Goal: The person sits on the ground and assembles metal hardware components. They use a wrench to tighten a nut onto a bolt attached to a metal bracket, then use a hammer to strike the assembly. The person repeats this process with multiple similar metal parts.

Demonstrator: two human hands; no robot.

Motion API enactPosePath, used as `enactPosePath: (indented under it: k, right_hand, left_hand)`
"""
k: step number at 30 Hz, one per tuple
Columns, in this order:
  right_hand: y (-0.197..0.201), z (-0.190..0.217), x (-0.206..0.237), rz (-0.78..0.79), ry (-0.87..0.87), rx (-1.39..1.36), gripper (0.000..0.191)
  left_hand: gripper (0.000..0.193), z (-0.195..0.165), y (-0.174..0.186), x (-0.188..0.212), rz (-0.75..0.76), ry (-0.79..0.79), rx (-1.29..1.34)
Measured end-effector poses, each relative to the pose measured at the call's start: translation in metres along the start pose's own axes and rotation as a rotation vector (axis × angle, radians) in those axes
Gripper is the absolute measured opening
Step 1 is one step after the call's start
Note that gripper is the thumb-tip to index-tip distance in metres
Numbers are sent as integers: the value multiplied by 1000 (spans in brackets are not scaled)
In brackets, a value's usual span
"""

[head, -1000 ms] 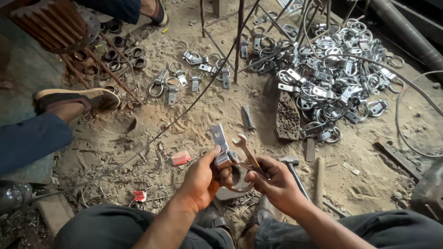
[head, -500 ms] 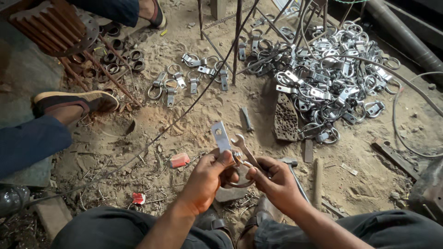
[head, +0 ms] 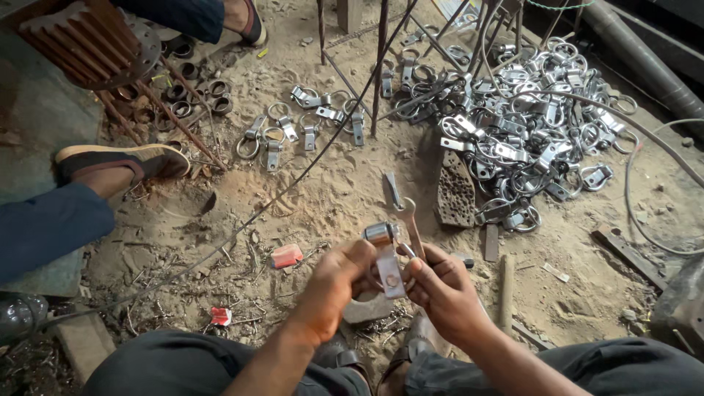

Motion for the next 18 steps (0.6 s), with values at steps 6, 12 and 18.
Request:
enactPosePath:
  k: [6,12,18]
  right_hand:
    - [-2,-2,2,-12,-17,95,27]
    - [-2,-2,1,-45,-36,-35,26]
    - [1,-6,3,-7,-65,-64,25]
  left_hand:
    - [34,2,-3,-1,-118,-109,19]
    - [86,-19,-13,23,-381,-140,-704]
    - [65,-33,-14,31,-544,-844,-1110]
Point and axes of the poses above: each hand's wrist, its own x-axis away from the middle knuckle, its own y-axis out of the back of the hand, z = x × y, the point moved 3 cm from there along -x, towards the middle knuckle, and after that the axes turned 14 degrees about y, right-handed, at the moved point
